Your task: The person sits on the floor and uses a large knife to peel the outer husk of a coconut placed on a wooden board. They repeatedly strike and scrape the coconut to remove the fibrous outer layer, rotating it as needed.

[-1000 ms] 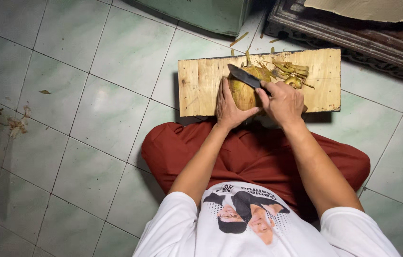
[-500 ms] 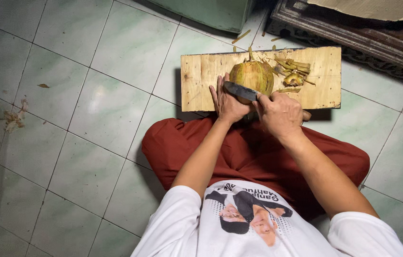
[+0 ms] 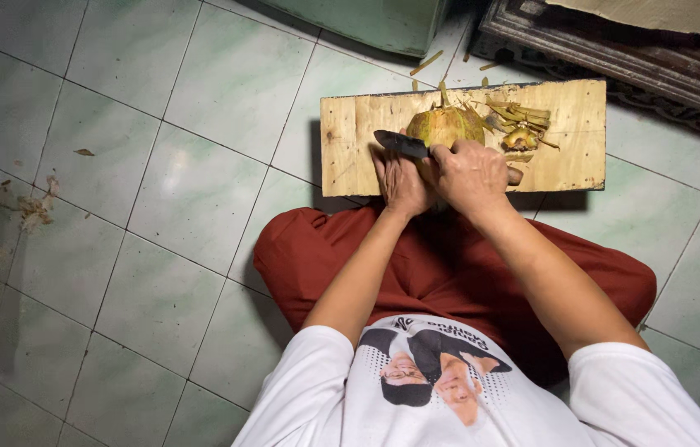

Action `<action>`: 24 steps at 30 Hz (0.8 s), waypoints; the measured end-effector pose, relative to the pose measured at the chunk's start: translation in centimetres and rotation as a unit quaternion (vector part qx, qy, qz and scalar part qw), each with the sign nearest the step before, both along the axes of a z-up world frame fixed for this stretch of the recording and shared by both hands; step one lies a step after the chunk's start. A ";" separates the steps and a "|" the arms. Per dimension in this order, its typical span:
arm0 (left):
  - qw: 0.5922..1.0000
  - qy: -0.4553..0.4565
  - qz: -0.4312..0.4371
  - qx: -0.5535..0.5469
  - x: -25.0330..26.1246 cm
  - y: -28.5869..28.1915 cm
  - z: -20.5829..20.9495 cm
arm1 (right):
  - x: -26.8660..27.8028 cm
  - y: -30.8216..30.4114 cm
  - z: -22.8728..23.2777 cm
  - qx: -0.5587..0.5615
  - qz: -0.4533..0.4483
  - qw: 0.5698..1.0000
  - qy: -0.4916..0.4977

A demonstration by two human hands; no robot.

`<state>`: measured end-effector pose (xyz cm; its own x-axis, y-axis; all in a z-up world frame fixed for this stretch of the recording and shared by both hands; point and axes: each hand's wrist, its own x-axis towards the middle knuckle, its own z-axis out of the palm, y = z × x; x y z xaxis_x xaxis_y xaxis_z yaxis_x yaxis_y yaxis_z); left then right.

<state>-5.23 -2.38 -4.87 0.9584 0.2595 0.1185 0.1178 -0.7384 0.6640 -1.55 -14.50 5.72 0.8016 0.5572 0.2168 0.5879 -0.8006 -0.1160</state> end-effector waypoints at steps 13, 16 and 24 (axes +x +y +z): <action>0.999 0.019 0.014 -0.028 -0.1 -0.2 0.3 | 1.4 -0.6 0.0 0.014 -0.018 0.999 0.031; 1.000 0.010 0.007 -0.024 0.0 0.2 0.3 | 1.7 -0.1 -0.2 0.019 -0.020 0.999 0.028; 0.999 -0.026 0.033 0.030 0.1 -0.3 0.4 | 0.8 -2.4 0.5 0.029 -0.038 0.999 0.026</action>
